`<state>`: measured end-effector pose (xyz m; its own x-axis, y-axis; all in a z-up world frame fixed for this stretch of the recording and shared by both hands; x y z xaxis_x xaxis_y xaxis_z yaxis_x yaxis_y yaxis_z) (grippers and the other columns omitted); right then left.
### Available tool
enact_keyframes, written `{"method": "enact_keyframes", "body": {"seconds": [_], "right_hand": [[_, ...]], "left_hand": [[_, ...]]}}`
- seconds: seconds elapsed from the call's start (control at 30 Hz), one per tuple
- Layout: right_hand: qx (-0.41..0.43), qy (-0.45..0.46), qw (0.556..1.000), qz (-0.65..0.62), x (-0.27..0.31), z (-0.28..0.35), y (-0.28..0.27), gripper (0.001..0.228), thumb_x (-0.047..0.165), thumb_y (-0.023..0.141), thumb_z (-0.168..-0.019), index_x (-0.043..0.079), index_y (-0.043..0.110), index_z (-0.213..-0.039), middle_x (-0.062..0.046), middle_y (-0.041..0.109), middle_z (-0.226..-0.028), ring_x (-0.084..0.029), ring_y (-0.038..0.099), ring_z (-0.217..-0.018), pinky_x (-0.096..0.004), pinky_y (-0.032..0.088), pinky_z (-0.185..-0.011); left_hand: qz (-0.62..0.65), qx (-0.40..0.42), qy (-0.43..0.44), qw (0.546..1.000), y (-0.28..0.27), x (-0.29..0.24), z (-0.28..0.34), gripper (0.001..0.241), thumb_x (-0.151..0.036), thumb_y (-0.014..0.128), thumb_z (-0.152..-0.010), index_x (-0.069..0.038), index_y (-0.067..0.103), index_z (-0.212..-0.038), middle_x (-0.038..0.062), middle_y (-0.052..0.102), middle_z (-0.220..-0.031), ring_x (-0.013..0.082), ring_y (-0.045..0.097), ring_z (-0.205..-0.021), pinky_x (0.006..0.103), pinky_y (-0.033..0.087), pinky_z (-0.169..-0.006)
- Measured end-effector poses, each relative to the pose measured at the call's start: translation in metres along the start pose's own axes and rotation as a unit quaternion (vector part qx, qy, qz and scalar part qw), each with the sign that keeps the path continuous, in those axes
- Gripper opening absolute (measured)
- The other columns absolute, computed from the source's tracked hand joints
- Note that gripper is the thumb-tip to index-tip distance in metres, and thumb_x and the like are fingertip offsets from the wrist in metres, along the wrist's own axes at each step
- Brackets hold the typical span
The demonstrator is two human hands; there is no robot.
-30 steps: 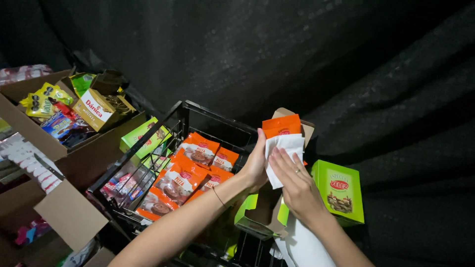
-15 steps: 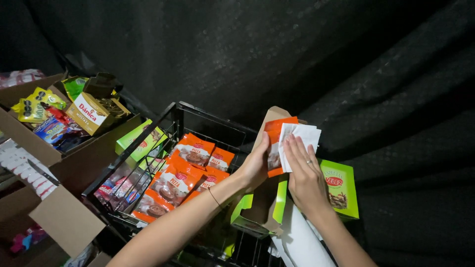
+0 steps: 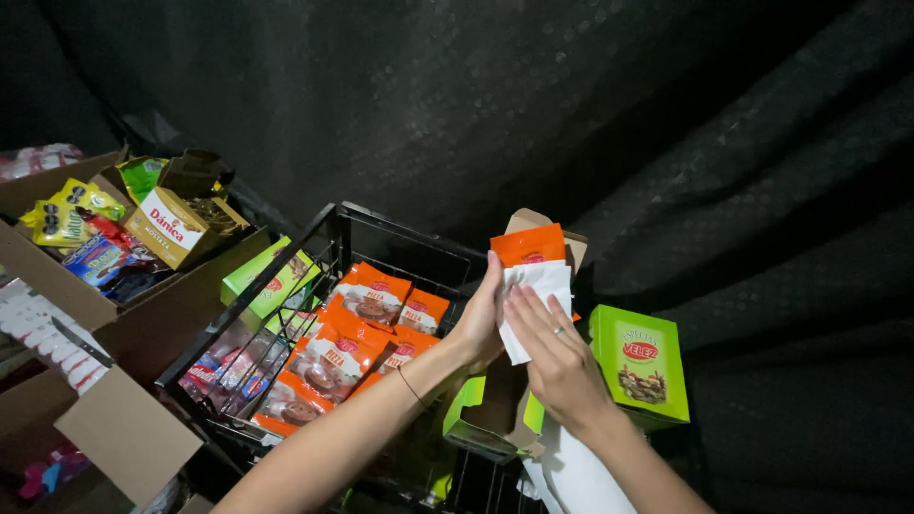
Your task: Cleaning individual food packets with a cloth and organizing them into a cardboard box.
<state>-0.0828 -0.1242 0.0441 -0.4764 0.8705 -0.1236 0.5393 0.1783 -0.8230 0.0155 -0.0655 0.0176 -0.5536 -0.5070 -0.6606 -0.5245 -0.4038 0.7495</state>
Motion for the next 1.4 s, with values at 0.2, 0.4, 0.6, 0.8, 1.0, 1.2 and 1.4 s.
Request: {"method": "enact_keyframes", "body": {"seconds": [0.2, 0.4, 0.6, 0.8, 1.0, 1.2, 1.4], "right_hand": [[-0.050, 0.097, 0.993, 0.050, -0.015, -0.001, -0.005, 0.065, -0.015, 0.036, -0.085, 0.001, 0.051, -0.146, -0.021, 0.048, -0.154, -0.031, 0.042, -0.145, -0.049, 0.024, -0.125], [-0.066, 0.120, 0.989, 0.054, -0.012, -0.004, -0.016, 0.061, -0.015, 0.039, -0.087, -0.003, 0.050, -0.146, -0.023, 0.047, -0.154, -0.033, 0.040, -0.147, -0.048, 0.020, -0.126], [-0.071, 0.034, 0.996, 0.037, 0.003, -0.001, 0.000, 0.059, -0.013, 0.041, -0.088, 0.003, 0.056, -0.143, -0.018, 0.052, -0.152, -0.032, 0.045, -0.143, -0.048, 0.026, -0.124], [-0.084, 0.120, 0.988, 0.041, -0.022, -0.001, -0.011, 0.061, -0.015, 0.036, -0.088, -0.002, 0.051, -0.146, -0.022, 0.048, -0.153, -0.034, 0.043, -0.145, -0.049, 0.023, -0.126], [-0.104, 0.018, 0.991, 0.080, -0.005, -0.001, -0.003, 0.063, -0.011, 0.038, -0.086, 0.005, 0.056, -0.144, -0.015, 0.053, -0.153, -0.029, 0.047, -0.143, -0.047, 0.027, -0.124], [-0.110, 0.052, 0.990, 0.065, -0.019, -0.001, -0.006, 0.071, -0.014, 0.037, -0.081, 0.001, 0.049, -0.150, -0.018, 0.047, -0.157, -0.032, 0.042, -0.146, -0.048, 0.022, -0.125], [-0.110, 0.024, 0.991, 0.078, -0.006, 0.001, -0.006, 0.066, -0.015, 0.036, -0.084, 0.002, 0.054, -0.145, -0.017, 0.051, -0.154, -0.030, 0.044, -0.145, -0.048, 0.021, -0.126]], "left_hand": [[0.003, -0.003, 0.055, 0.998, 0.006, -0.002, 0.004, 0.083, -0.067, 0.045, -0.099, -0.012, 0.031, -0.160, 0.023, 0.050, -0.148, 0.0349, 0.055, -0.134, 0.0518, 0.050, -0.105], [-0.007, -0.008, 0.031, 0.999, -0.010, 0.018, -0.015, 0.091, -0.070, 0.053, -0.096, -0.011, 0.029, -0.161, 0.019, 0.054, -0.139, 0.0280, 0.060, -0.126, 0.0426, 0.051, -0.105], [-0.003, -0.010, 0.042, 0.999, 0.001, 0.005, -0.004, 0.089, -0.070, 0.050, -0.097, -0.008, 0.032, -0.159, 0.023, 0.055, -0.141, 0.0291, 0.063, -0.122, 0.0414, 0.057, -0.095], [-0.012, 0.002, 0.019, 1.000, 0.015, -0.002, 0.007, 0.085, -0.070, 0.043, -0.098, -0.006, 0.043, -0.153, 0.021, 0.059, -0.137, 0.0290, 0.063, -0.123, 0.0429, 0.051, -0.103], [0.027, 0.003, 0.011, 1.000, 0.010, 0.012, -0.001, 0.082, -0.073, 0.040, -0.099, -0.009, 0.052, -0.148, 0.018, 0.063, -0.135, 0.0269, 0.065, -0.118, 0.0400, 0.057, -0.096], [-0.038, 0.018, 0.003, 0.999, 0.016, 0.009, 0.003, 0.088, -0.075, 0.035, -0.098, -0.009, 0.039, -0.157, 0.019, 0.055, -0.146, 0.0302, 0.059, -0.129, 0.0481, 0.051, -0.104], [-0.101, 0.007, 0.011, 0.995, 0.017, 0.008, 0.010, 0.091, -0.075, 0.034, -0.097, -0.008, 0.030, -0.159, 0.021, 0.046, -0.153, 0.0292, 0.053, -0.134, 0.0510, 0.048, -0.108]]}}
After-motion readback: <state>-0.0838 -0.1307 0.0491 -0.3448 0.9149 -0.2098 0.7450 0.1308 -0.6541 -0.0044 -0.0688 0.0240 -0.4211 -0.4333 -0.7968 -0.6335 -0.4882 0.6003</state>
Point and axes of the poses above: each hand's wrist, its own z-axis away from the middle knuckle, its own y-axis out of the palm, x = y × z, the point moved 5 cm from there along -z, towards the middle knuckle
